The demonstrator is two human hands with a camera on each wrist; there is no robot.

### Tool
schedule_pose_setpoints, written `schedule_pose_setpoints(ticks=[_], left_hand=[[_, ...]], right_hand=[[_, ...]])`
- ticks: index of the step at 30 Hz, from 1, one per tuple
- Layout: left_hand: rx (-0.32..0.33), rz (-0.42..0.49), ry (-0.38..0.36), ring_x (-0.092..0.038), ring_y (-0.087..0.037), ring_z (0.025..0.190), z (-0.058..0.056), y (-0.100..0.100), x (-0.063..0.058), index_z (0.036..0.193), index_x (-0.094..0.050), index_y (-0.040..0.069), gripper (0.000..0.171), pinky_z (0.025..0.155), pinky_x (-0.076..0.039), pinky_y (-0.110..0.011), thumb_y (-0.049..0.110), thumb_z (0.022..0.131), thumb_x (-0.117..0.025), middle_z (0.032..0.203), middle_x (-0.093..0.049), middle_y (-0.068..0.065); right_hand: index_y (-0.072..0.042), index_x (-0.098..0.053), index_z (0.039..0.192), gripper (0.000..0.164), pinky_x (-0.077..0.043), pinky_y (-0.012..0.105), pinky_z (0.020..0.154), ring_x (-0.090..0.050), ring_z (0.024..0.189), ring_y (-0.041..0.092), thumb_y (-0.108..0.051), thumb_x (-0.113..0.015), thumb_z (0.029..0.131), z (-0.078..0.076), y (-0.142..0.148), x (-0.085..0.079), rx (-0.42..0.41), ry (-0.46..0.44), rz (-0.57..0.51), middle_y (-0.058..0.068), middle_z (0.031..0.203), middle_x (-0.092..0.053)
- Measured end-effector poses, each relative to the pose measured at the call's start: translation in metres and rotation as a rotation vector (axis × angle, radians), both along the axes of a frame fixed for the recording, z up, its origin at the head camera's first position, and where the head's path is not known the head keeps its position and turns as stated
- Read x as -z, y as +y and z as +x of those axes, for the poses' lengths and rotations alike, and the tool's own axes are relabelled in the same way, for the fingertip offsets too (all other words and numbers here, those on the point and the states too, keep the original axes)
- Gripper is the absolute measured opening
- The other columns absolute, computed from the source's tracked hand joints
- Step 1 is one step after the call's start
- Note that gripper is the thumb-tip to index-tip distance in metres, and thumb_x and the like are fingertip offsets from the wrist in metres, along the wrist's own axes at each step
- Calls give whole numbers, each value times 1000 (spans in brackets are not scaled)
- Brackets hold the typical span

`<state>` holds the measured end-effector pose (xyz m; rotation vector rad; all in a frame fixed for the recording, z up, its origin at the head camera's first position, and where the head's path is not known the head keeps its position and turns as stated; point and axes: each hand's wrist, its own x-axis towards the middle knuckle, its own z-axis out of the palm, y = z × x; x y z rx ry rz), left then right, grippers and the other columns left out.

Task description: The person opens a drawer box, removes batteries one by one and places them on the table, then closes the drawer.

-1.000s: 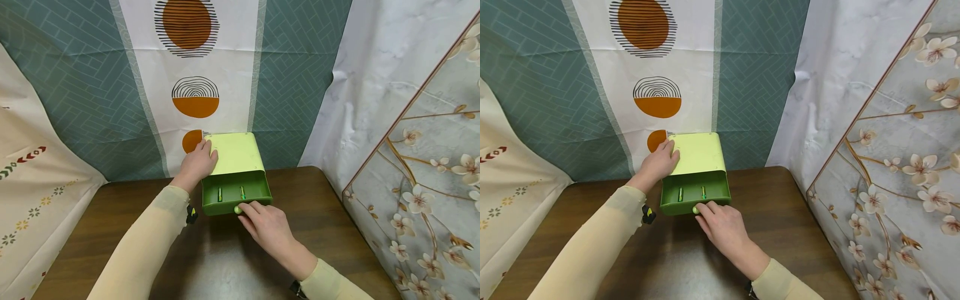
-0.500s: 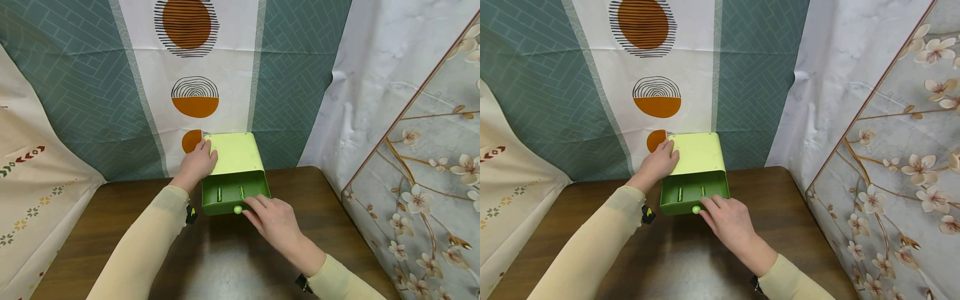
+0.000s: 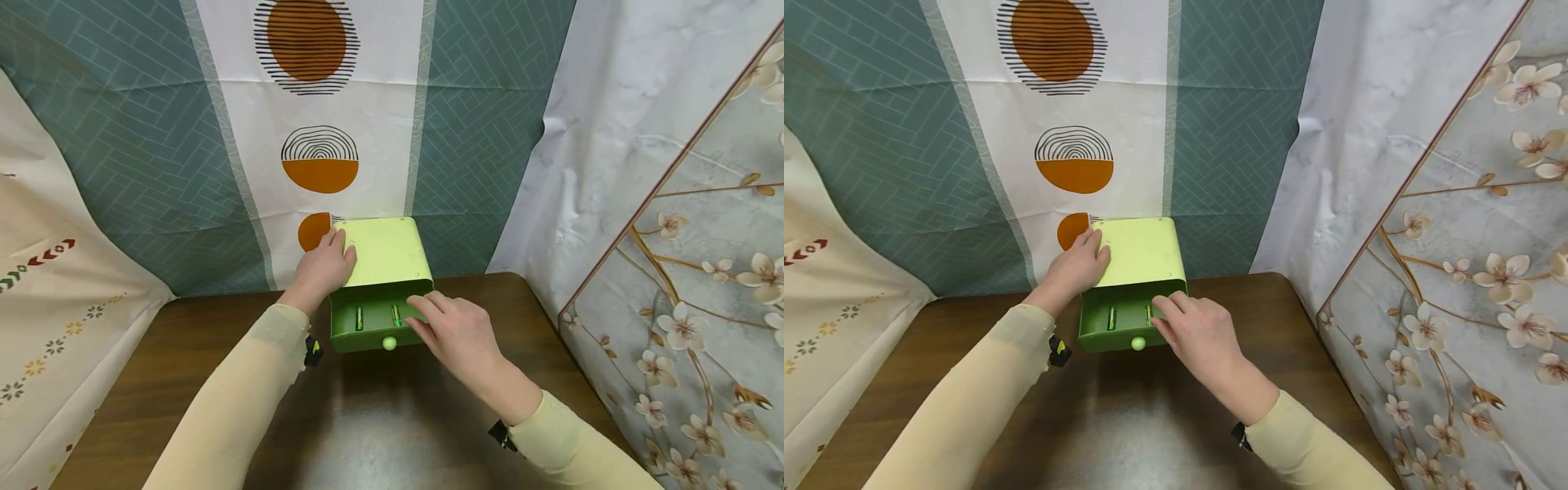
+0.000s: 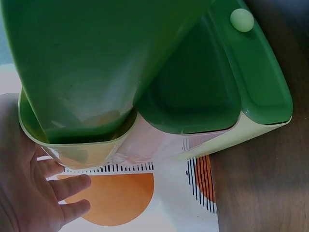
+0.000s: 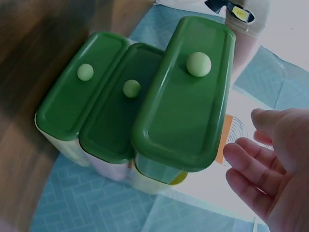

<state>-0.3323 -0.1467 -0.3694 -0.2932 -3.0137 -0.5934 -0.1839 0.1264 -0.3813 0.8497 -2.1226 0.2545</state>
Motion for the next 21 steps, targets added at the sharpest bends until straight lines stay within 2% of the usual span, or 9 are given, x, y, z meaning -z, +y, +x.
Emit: schedule_pose_setpoints(ticks=[12,21], left_hand=[[-3,19,2,-25,-41,165,1,1,0,177,-20,4,71,124,-35,-63,46,119,-27,183,-14,-17],[-10,22,-6,-26,-40,165,1,1,1,177,-20,5,72,124,-36,-62,47,119,-27,184,-14,-17]], right_hand=[[-15,-80,118,33,-51,33,52,-61,58,18,-26,-95,90,-16,0,-13,5,-86,21,-4,98,-76],[-14,-81,119,38,-51,32,53,-65,62,14,-26,-97,87,-30,-1,-18,-13,-170,51,-3,95,-76]])
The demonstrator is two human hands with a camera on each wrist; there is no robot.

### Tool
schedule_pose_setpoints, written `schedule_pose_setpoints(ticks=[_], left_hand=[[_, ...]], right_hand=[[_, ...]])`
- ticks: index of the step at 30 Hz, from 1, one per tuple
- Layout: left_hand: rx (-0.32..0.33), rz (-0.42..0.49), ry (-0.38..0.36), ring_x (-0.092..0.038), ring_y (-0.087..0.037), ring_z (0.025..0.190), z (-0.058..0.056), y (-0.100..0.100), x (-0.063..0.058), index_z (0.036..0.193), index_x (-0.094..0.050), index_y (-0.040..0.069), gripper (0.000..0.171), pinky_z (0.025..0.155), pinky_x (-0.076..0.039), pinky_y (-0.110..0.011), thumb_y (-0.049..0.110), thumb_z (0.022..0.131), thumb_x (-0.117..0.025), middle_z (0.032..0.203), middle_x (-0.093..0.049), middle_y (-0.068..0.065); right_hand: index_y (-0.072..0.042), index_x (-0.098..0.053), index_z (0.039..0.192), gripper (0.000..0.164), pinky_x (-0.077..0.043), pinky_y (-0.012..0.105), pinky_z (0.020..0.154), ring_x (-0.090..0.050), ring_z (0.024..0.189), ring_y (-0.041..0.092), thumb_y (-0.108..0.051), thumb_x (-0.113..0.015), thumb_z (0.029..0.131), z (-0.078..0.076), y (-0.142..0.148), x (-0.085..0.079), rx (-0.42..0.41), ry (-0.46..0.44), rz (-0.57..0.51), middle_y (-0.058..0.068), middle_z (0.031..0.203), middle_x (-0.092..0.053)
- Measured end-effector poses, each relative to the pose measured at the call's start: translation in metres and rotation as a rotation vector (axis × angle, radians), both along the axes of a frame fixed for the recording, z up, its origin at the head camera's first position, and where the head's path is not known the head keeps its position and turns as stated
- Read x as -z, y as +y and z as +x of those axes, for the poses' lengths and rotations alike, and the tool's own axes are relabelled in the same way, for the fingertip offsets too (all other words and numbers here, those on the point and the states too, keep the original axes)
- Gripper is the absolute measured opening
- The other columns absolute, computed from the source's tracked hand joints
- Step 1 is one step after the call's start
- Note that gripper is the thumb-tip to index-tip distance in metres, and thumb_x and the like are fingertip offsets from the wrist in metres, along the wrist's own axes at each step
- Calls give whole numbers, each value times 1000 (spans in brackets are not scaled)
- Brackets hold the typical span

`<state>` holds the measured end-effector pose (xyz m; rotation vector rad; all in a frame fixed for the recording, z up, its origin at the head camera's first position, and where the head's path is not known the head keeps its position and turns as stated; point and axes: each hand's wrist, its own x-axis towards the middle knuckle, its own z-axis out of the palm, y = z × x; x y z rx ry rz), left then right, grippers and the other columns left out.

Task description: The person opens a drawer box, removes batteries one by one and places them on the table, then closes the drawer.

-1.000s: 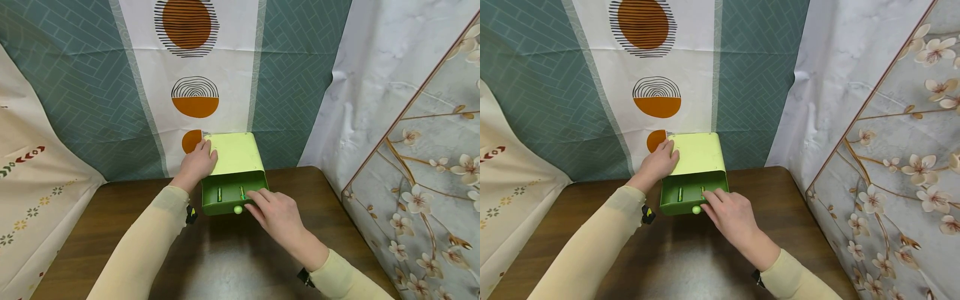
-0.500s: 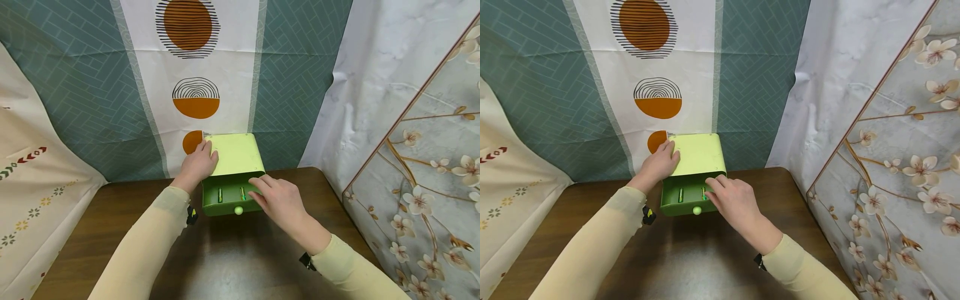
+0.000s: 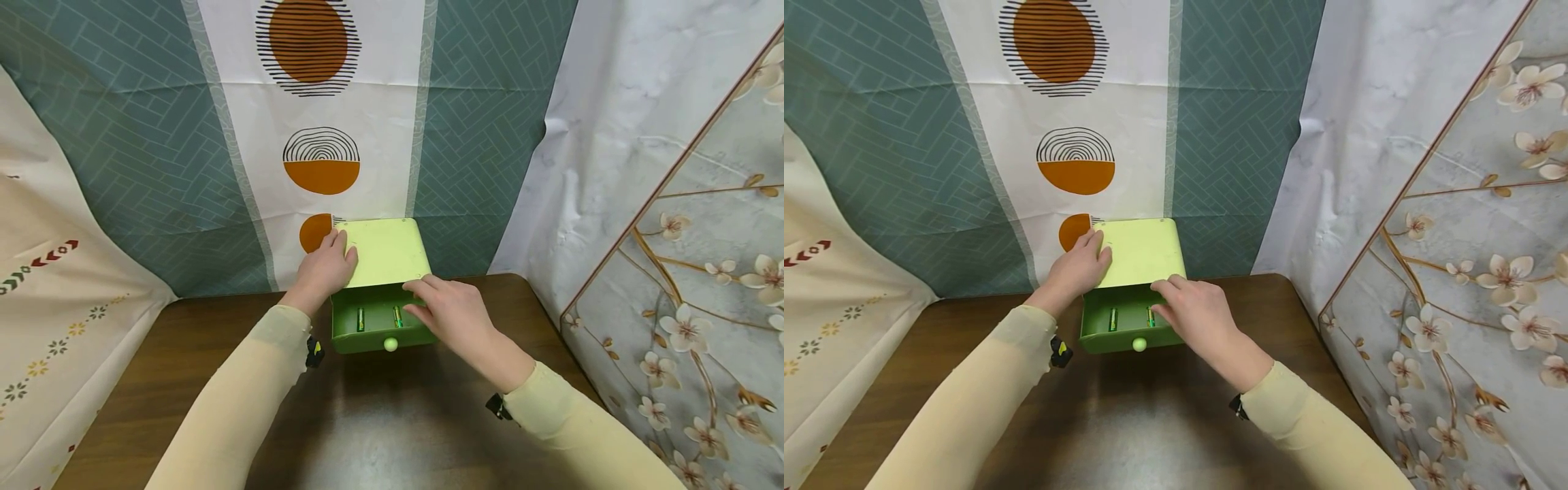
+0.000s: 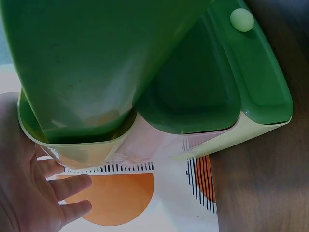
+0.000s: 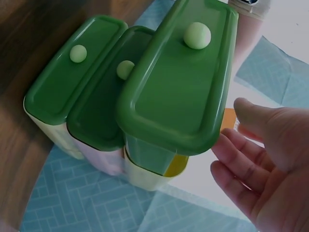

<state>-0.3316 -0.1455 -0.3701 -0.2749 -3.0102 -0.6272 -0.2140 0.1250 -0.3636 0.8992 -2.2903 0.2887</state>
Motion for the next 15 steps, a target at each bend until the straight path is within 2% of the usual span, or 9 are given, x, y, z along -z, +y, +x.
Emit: schedule_pose_setpoints(ticks=[7,15], left_hand=[[0,-8,2,-25,-39,165,0,-1,0,177,-20,5,72,124,-36,-62,47,119,-27,184,-14,-16],[-1,-9,9,-28,-40,164,-1,-1,1,177,-21,5,72,123,-37,-62,47,119,-27,183,-15,-17]], right_hand=[[-16,-80,118,36,-54,33,58,-70,73,10,-26,-97,88,-7,-3,-9,12,-148,42,-6,95,-75],[-17,-83,121,39,-57,37,68,-72,81,10,-30,-97,87,-19,-9,-17,64,-403,136,-11,94,-76]])
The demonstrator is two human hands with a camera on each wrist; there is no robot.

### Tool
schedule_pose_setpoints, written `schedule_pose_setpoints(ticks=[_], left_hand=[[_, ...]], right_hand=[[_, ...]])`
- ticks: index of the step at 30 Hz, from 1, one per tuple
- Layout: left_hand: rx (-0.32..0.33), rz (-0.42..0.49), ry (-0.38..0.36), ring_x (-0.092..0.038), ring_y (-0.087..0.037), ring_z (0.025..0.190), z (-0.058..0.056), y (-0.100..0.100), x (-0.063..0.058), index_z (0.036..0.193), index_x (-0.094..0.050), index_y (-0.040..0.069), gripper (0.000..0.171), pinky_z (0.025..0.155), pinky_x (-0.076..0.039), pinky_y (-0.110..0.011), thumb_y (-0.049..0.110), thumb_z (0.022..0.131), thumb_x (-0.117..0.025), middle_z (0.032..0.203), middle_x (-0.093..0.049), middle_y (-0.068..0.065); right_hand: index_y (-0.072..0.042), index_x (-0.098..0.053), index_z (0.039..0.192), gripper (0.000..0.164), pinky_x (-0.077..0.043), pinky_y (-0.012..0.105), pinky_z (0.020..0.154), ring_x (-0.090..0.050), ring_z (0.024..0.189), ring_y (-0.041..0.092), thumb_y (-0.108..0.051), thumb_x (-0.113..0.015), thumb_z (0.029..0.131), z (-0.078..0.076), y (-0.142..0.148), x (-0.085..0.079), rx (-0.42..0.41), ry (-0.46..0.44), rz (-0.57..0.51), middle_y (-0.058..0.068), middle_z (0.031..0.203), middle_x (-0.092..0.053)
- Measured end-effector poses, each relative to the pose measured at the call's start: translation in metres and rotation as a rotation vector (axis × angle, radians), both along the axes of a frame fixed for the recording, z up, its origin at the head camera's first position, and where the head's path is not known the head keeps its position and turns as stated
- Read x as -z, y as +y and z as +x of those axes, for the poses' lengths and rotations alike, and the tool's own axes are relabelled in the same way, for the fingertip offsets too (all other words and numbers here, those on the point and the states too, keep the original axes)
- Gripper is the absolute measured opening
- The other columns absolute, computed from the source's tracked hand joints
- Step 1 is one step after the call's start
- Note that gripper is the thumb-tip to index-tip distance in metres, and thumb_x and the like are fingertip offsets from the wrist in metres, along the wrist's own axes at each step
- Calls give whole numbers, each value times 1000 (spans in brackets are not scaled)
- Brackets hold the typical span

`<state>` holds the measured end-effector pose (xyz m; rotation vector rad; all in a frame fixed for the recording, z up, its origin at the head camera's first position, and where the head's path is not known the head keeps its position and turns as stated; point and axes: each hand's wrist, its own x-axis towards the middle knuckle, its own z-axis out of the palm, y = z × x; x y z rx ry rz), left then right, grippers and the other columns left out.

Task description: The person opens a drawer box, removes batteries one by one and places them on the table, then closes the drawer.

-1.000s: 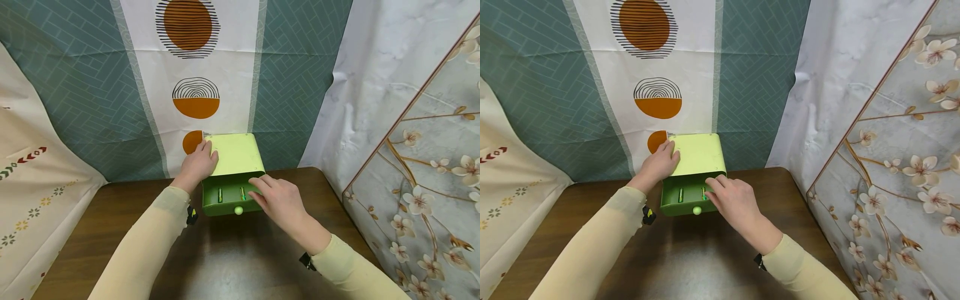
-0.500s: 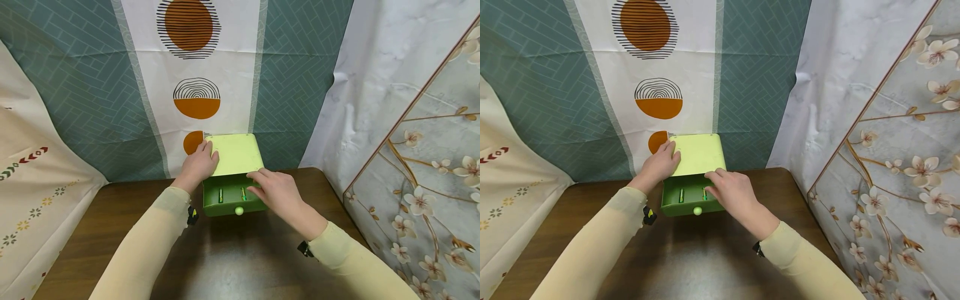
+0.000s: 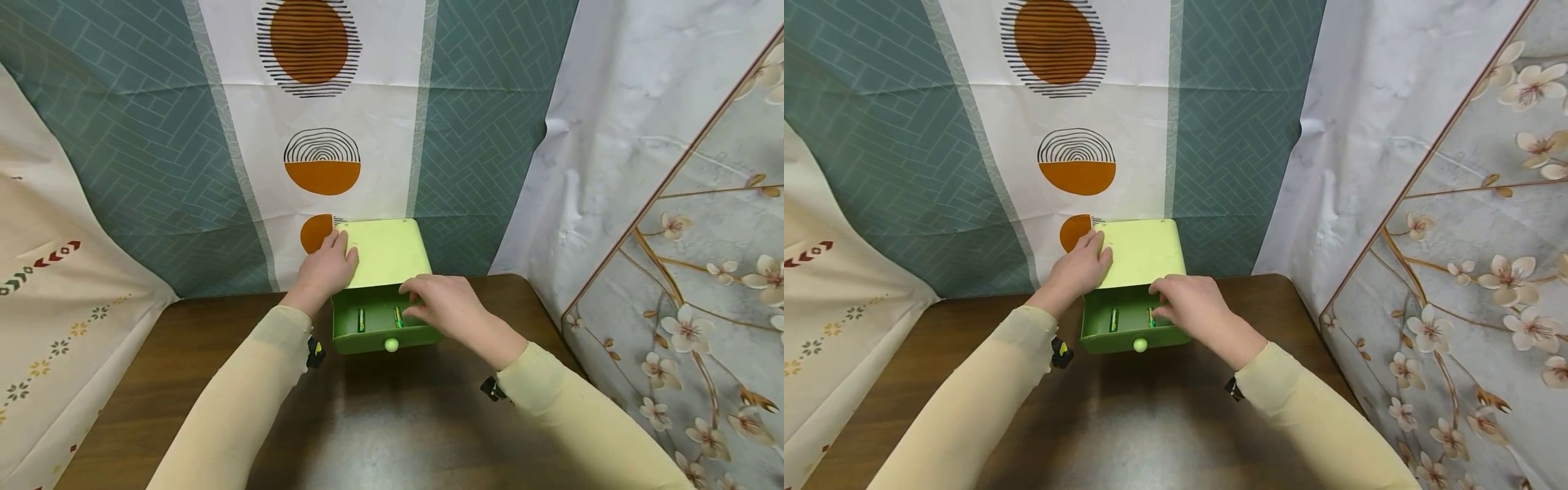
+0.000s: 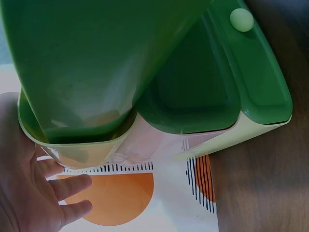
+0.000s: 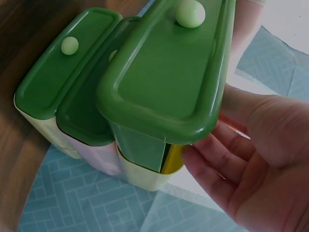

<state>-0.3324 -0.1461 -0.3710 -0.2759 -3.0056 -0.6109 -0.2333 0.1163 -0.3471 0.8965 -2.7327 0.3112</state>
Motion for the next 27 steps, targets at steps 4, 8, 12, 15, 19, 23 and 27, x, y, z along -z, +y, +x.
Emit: schedule_pose_setpoints(ticks=[4,8,12,15,19,23,27], left_hand=[[-3,0,1,-32,-41,162,-1,0,2,177,-21,5,72,123,-38,-62,47,119,-26,183,-15,-17],[-2,9,-1,-30,-41,163,-2,0,2,177,-20,6,71,123,-37,-62,46,119,-27,183,-14,-17],[-4,14,-3,-31,-42,162,-1,0,2,177,-20,6,72,123,-37,-63,47,119,-28,184,-14,-16],[-3,9,-4,-32,-42,162,-1,1,2,177,-20,6,72,123,-38,-63,47,119,-27,183,-14,-16],[-4,10,-5,-31,-42,162,-1,1,2,177,-20,6,72,123,-37,-63,47,119,-27,184,-14,-17],[-8,14,-5,-32,-42,162,-1,1,1,177,-20,6,72,123,-37,-63,47,119,-27,184,-14,-16],[-10,11,-5,-34,-43,161,0,1,1,177,-20,6,72,122,-38,-63,47,119,-28,183,-14,-16]], right_hand=[[-16,-83,122,40,-58,40,73,-71,81,11,-32,-97,87,-5,-2,-1,-4,-66,32,-11,93,-76],[-15,-83,123,42,-58,39,73,-70,78,9,-32,-97,88,-10,-4,-1,-13,-124,48,-12,91,-75],[-16,-82,125,43,-58,39,73,-69,78,8,-34,-96,88,-13,-7,-1,-12,-172,82,-14,89,-75],[-18,-82,125,43,-58,38,73,-69,79,8,-36,-96,89,-15,-9,-1,-7,-201,112,-17,89,-74],[-19,-82,125,42,-58,38,75,-69,81,8,-35,-96,89,-18,-10,-2,-6,-234,141,-19,88,-73],[-19,-82,127,43,-58,38,77,-69,83,8,-33,-96,89,-20,-12,-1,-13,-268,172,-18,86,-72],[-21,-81,129,43,-59,38,79,-69,84,7,-32,-95,90,-22,-13,0,-11,-297,198,-18,86,-71]])
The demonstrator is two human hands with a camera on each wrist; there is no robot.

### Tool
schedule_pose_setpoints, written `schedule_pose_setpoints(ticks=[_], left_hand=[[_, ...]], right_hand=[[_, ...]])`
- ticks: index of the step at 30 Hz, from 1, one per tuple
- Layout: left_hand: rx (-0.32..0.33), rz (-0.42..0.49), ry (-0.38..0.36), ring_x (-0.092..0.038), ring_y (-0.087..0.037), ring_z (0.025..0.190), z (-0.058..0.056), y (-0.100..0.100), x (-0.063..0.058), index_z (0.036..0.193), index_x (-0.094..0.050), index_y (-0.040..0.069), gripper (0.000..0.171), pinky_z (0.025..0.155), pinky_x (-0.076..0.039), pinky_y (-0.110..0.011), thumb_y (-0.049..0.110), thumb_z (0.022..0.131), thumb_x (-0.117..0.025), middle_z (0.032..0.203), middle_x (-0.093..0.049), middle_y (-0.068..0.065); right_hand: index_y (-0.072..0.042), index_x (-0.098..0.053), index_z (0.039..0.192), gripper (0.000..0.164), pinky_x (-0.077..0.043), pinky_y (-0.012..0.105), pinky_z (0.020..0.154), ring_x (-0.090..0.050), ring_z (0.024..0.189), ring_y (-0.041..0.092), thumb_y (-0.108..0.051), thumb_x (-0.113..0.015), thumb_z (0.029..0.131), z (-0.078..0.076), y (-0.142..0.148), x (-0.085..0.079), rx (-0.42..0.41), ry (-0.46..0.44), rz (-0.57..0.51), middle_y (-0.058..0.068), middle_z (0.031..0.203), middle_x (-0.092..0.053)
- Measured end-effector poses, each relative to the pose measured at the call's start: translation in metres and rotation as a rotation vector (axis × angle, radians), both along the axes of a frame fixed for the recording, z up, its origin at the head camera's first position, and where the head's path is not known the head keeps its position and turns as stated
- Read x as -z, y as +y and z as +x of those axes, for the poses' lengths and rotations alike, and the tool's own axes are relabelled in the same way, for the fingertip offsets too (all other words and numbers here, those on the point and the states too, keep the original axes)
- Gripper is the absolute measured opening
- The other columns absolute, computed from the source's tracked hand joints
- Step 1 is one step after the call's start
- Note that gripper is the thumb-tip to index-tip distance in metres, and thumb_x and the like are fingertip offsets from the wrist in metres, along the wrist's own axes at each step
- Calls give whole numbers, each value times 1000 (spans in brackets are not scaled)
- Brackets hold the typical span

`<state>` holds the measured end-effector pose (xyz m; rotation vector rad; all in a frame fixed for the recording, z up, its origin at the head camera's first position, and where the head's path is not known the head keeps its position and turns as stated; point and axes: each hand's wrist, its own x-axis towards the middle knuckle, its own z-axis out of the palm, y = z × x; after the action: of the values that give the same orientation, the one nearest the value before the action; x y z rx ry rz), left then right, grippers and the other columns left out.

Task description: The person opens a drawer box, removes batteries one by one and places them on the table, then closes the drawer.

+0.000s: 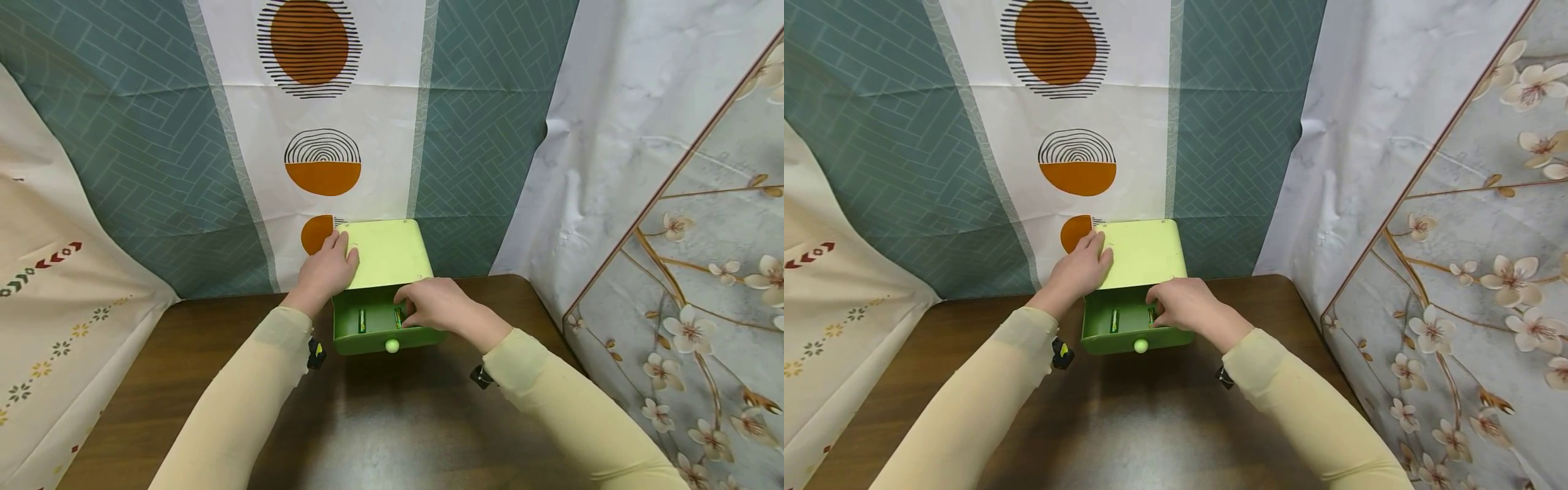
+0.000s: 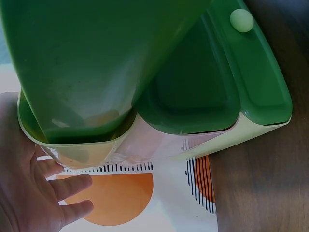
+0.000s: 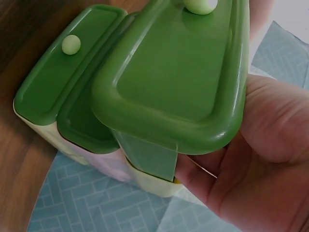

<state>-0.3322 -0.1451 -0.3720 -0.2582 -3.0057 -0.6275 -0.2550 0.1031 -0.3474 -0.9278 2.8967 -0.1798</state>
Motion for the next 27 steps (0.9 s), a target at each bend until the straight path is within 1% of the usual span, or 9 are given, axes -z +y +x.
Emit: schedule_pose_setpoints(ticks=[8,16,23,27], left_hand=[[-4,-10,3,-34,-42,161,0,0,1,177,-21,6,71,121,-39,-63,46,119,-28,184,-14,-16],[-6,-13,1,-36,-42,160,0,0,0,177,-21,7,71,120,-40,-63,46,119,-28,184,-14,-16],[-4,3,-2,-33,-42,162,1,1,-1,177,-21,7,71,121,-39,-63,47,119,-28,184,-14,-15],[-6,4,0,-34,-42,161,1,2,-1,177,-21,7,71,122,-38,-63,47,119,-28,184,-14,-15]], right_hand=[[-20,-80,132,43,-60,41,83,-71,89,9,-33,-93,92,-4,-3,2,-11,-21,32,-15,92,-73],[-19,-79,133,43,-61,41,81,-71,88,10,-32,-92,94,-8,-6,2,-25,-36,78,-16,87,-70],[-19,-78,134,46,-60,43,84,-71,86,10,-33,-93,93,-11,-9,3,-5,-54,98,-15,86,-69],[-19,-77,132,46,-60,44,86,-70,86,10,-34,-93,92,-13,-10,5,1,-49,108,-14,86,-69]])
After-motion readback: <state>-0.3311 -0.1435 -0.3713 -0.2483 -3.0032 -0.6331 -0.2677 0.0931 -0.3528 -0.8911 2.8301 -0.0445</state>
